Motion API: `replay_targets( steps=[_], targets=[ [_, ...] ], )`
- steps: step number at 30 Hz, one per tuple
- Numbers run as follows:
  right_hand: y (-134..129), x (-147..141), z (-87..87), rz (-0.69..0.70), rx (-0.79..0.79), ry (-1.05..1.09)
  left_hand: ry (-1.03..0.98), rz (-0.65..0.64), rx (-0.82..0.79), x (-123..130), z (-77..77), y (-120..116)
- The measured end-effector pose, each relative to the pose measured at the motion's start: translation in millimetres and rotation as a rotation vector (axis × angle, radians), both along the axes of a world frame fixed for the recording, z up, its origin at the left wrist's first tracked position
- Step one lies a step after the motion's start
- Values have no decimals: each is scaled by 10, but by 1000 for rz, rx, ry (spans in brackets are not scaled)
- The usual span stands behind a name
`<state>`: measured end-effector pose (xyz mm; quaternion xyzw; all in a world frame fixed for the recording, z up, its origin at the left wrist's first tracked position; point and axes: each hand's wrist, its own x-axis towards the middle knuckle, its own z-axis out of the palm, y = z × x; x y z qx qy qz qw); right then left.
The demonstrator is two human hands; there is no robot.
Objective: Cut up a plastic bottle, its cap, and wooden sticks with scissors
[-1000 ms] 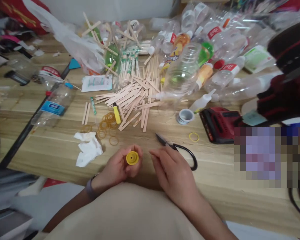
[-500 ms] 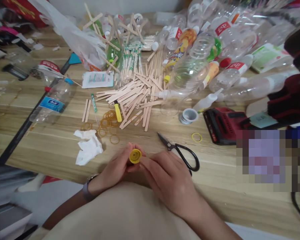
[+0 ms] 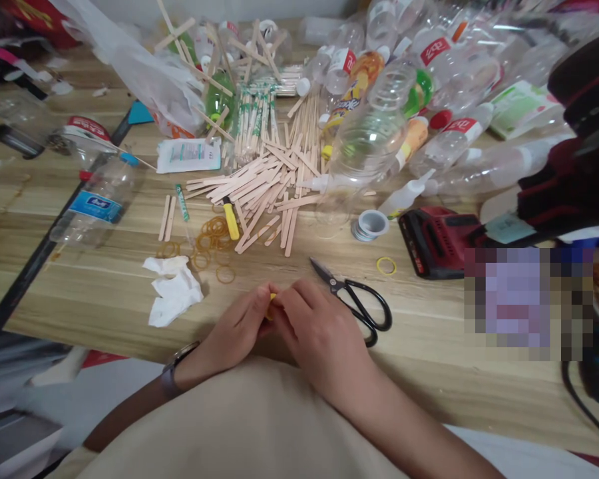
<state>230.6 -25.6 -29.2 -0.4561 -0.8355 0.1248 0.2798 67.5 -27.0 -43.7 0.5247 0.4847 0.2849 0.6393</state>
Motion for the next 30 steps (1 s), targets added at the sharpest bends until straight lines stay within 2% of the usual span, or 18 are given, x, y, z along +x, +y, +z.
replay_targets(
  steps=[7, 15, 19, 22, 24, 26, 27, 30],
  targets=[
    [-33, -41, -7, -90, 59, 24, -14, 25, -32, 24, 0, 14],
    [-31, -6, -2, -43, -96, 110, 7, 62, -54, 30, -3, 14],
    [-12, 4, 21, -45, -55, 61, -10, 52, -92, 32, 17, 20],
    [-34, 159, 23, -134, -5, 52, -26, 40, -122, 29, 46, 47],
    [-85, 337, -26, -216, -10, -37, -90, 68, -174, 23, 45, 66],
    [-158, 523, -126, -290, -40, -231, -188, 113, -247, 17, 23, 81],
    [-198, 603, -187, -280, -70, -316, -236, 127, -291, 16, 7, 86],
    [-280, 751, -354, -277, -106, -372, -348, 141, -395, 21, -30, 97]
  ],
)
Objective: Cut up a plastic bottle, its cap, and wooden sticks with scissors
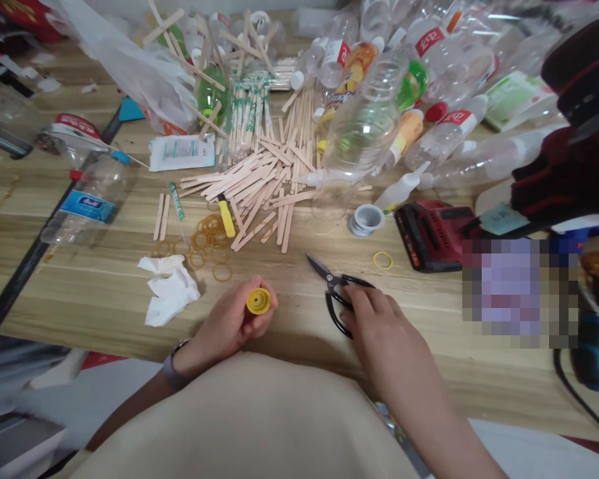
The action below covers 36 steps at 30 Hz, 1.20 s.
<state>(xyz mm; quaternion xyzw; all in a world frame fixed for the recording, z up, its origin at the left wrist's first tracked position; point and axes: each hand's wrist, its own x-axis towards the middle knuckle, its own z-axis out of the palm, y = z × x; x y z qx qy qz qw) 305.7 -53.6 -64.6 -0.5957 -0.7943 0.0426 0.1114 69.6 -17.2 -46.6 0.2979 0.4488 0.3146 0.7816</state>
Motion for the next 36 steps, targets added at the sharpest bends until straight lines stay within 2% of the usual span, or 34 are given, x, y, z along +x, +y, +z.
replay_targets(
  steps=[2, 4, 6, 8, 11, 14, 19, 28, 36],
  targets=[
    [0, 37, -48, 12, -12, 22, -45, 13, -23, 5, -6, 4],
    [37, 60, -24, 35, -41, 94, -56, 33, -24, 5, 1, 4],
    [83, 83, 66, 79, -75, 201, -36, 48, -25, -1, 9, 2],
    [112, 103, 197, 137, -59, 219, 3, 56, -22, -10, 10, -3],
    [120, 96, 394, 224, 45, 72, 47, 42, -23, -16, 1, -10],
    [123, 38, 509, 314, 153, -5, 78, 29, -34, -6, 4, -11],
    [156, -64, 552, 436, 182, -101, 115, 16, -45, 4, 13, -16],
    [179, -148, 709, 563, 346, -215, 193, -36, -45, -14, -24, -49],
    [276, -220, 813, 629, 376, -270, 269, -56, 20, -16, 14, -45]
  ],
)
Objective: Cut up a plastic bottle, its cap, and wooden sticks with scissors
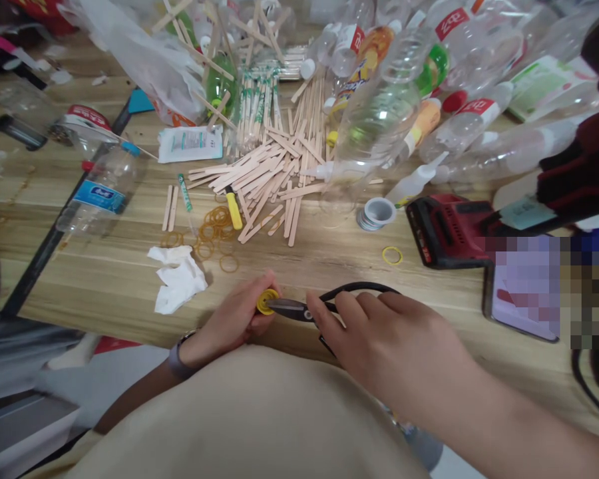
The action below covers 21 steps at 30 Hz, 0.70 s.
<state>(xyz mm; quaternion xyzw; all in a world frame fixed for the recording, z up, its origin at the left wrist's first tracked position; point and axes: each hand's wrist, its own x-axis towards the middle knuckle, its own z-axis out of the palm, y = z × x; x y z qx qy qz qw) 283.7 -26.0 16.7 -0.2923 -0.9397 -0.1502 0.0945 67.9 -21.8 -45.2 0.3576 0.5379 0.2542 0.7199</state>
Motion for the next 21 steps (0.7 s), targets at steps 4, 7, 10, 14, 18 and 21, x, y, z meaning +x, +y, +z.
replay_targets(
  steps=[4, 7, 10, 14, 18, 21],
  targets=[
    [10, 1, 7, 12, -5, -13, 4, 27, -10, -2, 10, -11],
    [13, 16, -10, 24, -22, 0, -16, 34, -36, -1, 6, -16],
    [5, 32, -43, 29, -55, 8, -21, 24, -53, -4, -2, -15],
    [-38, 44, -87, -59, -71, 5, 12, -25, -36, -15, 3, -14],
    [-72, 60, -98, -73, -88, -93, 78, -29, -56, -11, 38, -16],
    [-74, 72, -101, -64, -102, -122, 105, -19, -63, -1, 64, -15]
  ],
)
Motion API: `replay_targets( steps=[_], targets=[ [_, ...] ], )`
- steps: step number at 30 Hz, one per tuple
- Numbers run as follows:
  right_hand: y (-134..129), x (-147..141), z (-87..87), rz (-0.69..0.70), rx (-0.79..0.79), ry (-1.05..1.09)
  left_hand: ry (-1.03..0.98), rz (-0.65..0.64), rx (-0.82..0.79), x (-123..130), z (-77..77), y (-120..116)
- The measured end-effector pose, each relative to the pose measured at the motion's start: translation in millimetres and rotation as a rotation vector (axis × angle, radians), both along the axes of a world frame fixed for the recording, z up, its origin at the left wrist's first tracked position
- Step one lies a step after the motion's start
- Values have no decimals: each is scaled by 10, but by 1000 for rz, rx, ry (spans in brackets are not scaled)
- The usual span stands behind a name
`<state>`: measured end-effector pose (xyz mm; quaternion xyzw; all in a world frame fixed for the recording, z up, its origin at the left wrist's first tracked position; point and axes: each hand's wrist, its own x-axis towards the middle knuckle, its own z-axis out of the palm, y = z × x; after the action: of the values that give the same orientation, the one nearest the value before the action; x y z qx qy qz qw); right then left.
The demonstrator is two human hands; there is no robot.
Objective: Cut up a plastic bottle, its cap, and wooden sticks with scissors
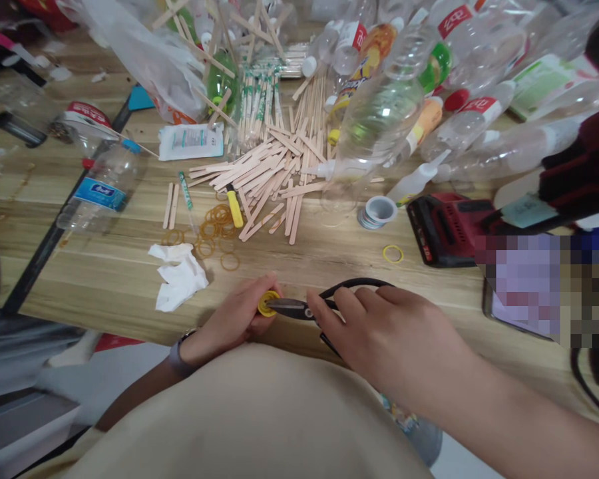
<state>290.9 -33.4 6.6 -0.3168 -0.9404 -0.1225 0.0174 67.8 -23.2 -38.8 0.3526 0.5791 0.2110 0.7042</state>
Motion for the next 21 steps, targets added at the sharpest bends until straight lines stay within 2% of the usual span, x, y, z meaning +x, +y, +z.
replay_targets(
  steps=[4, 15, 21],
  targets=[
    [6, 8, -30, -28, 19, 67, 9, -4, -14, 7, 13, 7],
    [11, 21, -119, 5, -47, 33, 2, -28, -88, 10, 62, 28],
    [34, 11, -63, 55, -88, 43, 1, -47, -79, 17, 48, 22]
  ],
)
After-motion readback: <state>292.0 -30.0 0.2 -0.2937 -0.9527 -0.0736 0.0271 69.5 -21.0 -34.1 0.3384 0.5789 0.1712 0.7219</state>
